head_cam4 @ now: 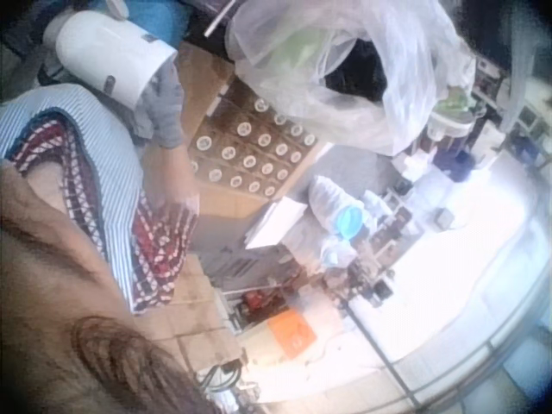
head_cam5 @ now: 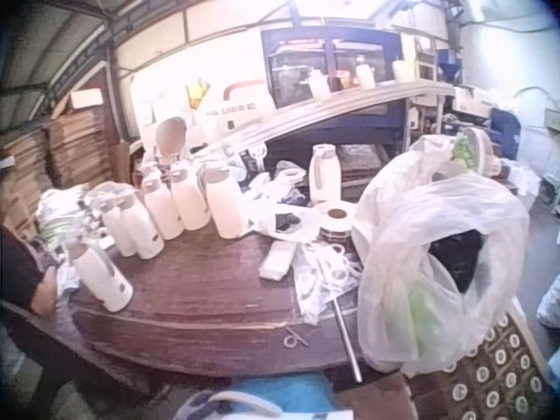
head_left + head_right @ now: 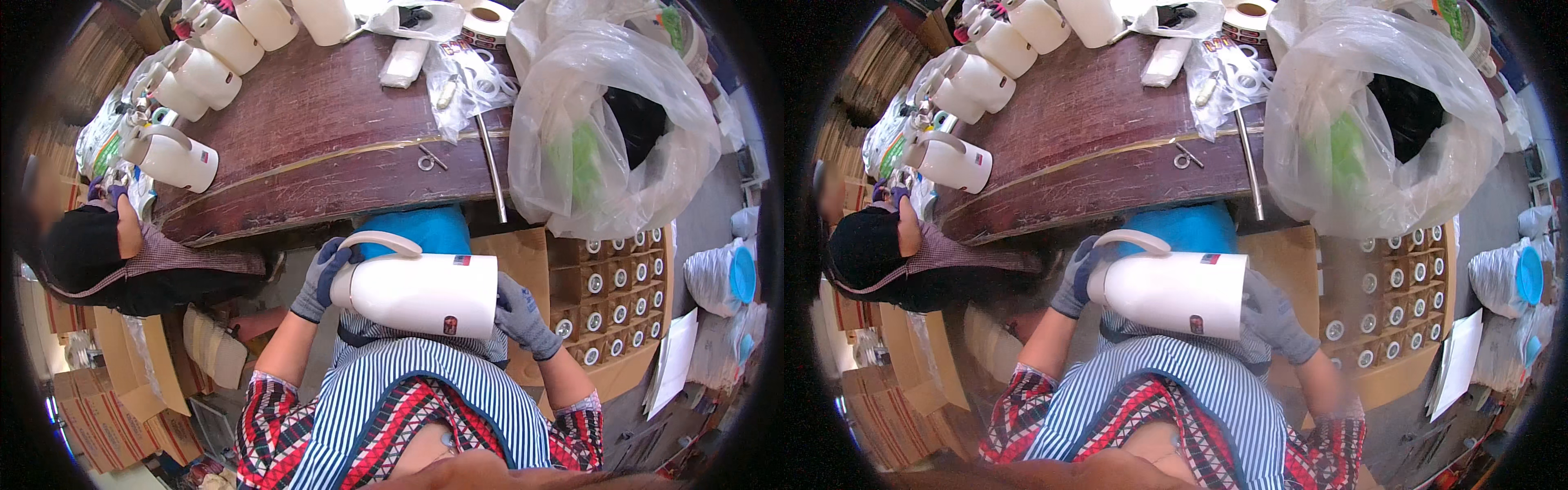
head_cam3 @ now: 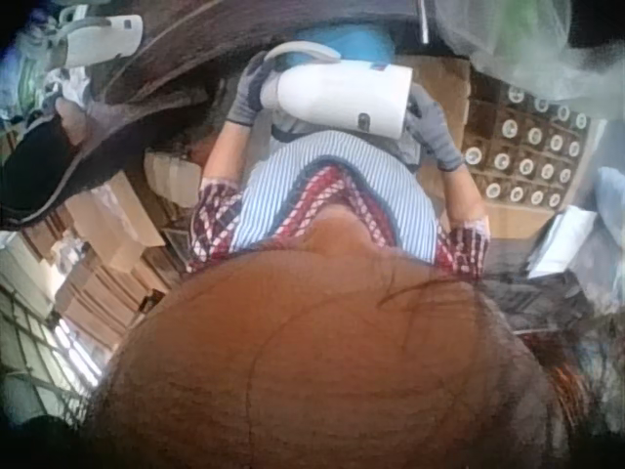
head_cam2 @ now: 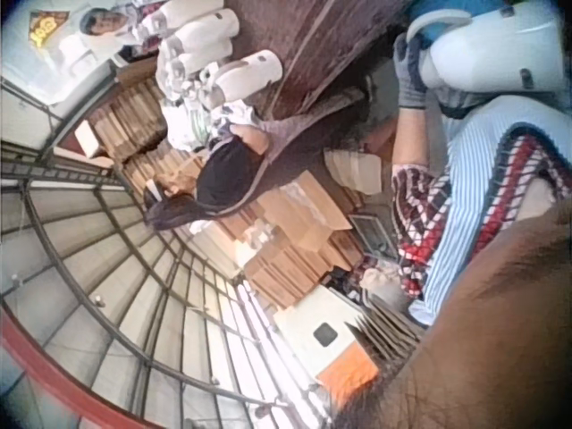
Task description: The person opens a cardboard box containing glass kettles and white plastic rings. They place the rings onto the kettle openings. Then they pick up a white kettle body, insert a glass kettle, and attach a lid. The person repeats this process with additional kettle bodies.
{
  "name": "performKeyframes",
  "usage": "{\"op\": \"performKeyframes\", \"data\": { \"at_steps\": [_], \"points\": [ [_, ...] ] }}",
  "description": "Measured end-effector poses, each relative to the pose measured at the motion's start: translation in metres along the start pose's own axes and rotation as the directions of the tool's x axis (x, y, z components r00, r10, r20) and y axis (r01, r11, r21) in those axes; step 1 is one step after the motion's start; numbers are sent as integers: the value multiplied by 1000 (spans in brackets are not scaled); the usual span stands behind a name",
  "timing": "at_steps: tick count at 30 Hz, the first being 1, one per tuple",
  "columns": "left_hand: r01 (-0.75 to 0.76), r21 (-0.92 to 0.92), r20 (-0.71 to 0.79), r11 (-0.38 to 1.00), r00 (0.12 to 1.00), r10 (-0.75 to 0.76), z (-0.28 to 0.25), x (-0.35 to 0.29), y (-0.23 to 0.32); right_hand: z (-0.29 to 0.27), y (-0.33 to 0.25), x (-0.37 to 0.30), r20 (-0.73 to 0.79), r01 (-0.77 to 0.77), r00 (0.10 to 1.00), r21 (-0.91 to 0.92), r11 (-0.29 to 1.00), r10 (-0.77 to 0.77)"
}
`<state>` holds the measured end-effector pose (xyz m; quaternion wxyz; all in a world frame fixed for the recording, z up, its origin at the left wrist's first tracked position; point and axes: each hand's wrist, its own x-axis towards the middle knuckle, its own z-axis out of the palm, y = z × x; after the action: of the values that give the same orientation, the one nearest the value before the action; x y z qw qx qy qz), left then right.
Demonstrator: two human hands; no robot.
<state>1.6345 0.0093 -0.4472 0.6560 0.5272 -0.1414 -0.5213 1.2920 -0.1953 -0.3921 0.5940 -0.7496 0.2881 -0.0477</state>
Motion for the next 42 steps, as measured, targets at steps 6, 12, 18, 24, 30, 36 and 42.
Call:
{"op": "performKeyframes", "data": {
  "at_steps": [6, 12, 18, 24, 30, 36, 42],
  "points": [
    [-1, 109, 5, 994, 1000, 1, 15, 4, 17, -3, 1, -2, 9, 33, 999, 206, 978, -36],
    [84, 78, 8, 993, 996, -84, 23, 10, 34, -8, 23, 4, 47, 313, 950, -143, 939, -310],
    [70, 248, -15, 966, 998, -68, 39, 11, 50, -15, 20, 5, 13, 187, 982, 31, 982, -187],
    [-36, 396, 29, 917, 999, 27, 52, 6, 55, -20, 4, -14, -2, 11, 1000, 104, 995, -11],
    [55, 197, 44, 979, 997, -65, 49, 8, 55, -19, 5, -27, -50, 89, 995, 162, 983, -82],
    [248, -284, 254, 926, 951, -177, 27, 20, 18, -47, -73, -20, 186, 586, 788, -519, 622, -587],
    [283, -549, 403, 787, 914, -48, 19, 14, -25, -41, -154, -23, 278, 505, 850, -674, 539, -448]
  ]
}}
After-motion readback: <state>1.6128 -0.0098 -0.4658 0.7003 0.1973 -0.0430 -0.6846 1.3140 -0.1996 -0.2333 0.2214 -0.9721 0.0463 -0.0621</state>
